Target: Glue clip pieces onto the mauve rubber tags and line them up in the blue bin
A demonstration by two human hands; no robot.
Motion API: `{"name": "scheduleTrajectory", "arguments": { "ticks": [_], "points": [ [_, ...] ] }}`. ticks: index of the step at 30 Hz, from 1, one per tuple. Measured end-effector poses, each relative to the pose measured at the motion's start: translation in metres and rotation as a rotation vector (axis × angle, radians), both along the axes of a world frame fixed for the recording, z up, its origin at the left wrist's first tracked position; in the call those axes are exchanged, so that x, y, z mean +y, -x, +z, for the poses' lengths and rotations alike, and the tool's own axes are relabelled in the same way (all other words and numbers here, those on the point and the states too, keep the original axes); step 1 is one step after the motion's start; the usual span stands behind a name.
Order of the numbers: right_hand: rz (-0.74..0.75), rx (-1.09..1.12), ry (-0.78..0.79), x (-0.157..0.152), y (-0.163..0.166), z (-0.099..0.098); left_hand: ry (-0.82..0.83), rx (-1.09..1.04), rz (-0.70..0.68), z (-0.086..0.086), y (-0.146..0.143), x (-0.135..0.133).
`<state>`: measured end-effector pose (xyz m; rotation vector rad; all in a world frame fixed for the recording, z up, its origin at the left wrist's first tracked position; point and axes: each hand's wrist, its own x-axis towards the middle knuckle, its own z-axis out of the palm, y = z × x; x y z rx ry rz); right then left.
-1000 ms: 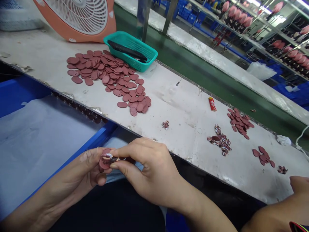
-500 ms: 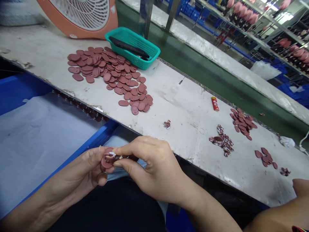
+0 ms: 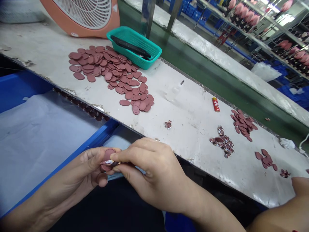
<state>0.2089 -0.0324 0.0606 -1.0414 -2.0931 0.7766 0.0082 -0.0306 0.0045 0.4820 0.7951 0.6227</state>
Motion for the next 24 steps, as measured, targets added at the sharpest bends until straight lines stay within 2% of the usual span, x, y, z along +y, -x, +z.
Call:
{"name": "scheduleTrajectory", "arguments": {
  "ticks": [14,24],
  "points": [
    [0.024,0.002,-0.059,-0.0086,-0.0012,0.0038,-0.059,0.016,-0.002,0.0086,-0.0047,-0.0021],
    [0.036,-0.014,-0.026,-0.0045,0.0018,0.0049,-0.043,-0.001,0.002,0.0078,-0.0065,0.0011]
  ]
}}
